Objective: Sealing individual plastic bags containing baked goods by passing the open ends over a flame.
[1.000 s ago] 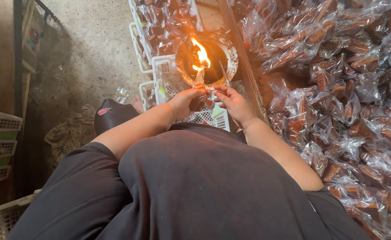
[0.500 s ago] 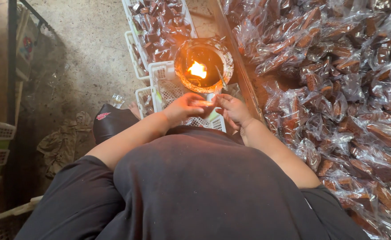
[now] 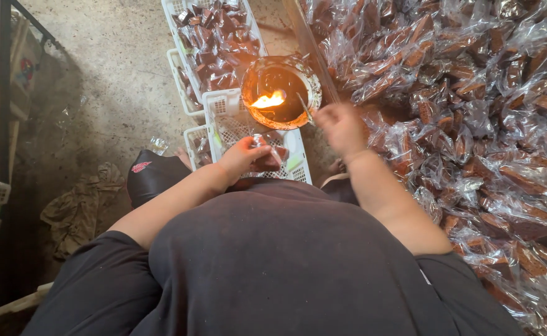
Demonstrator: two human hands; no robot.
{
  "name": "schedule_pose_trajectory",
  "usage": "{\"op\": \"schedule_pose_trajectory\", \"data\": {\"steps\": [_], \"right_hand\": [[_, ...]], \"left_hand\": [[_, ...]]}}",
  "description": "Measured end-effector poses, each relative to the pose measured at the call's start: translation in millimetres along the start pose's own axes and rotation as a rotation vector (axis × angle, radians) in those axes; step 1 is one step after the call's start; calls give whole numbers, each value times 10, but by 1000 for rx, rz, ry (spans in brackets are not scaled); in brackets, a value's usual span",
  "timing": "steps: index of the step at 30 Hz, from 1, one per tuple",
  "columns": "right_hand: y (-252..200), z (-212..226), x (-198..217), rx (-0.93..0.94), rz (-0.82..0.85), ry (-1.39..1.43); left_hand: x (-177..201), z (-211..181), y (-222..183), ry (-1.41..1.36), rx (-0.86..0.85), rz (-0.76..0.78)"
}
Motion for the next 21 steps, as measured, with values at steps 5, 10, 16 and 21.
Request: {"op": "schedule_pose_trajectory", "data": {"steps": [5, 10, 16, 21], "right_hand": [[856, -723, 1265, 59, -795, -233], [1096, -998, 1649, -99, -523, -299], [470, -294, 1515, 372, -606, 30], [-31, 69, 841, 337, -643, 237]], "left_hand": [[193, -30, 19, 260, -22, -137], [235, 99, 94, 273, 42, -59], [70, -48, -25, 142, -17, 13], [-238, -368, -265, -89, 32, 174]]}}
Point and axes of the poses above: each hand's wrist, its own y-axis towards the middle knuckle, its own x-axis out of the back of the hand, z = x × y, the point moved 6 cm from there along y, towards the middle knuckle, and after that the axes turned 11 degrees about -x, right-handed, at the moved point
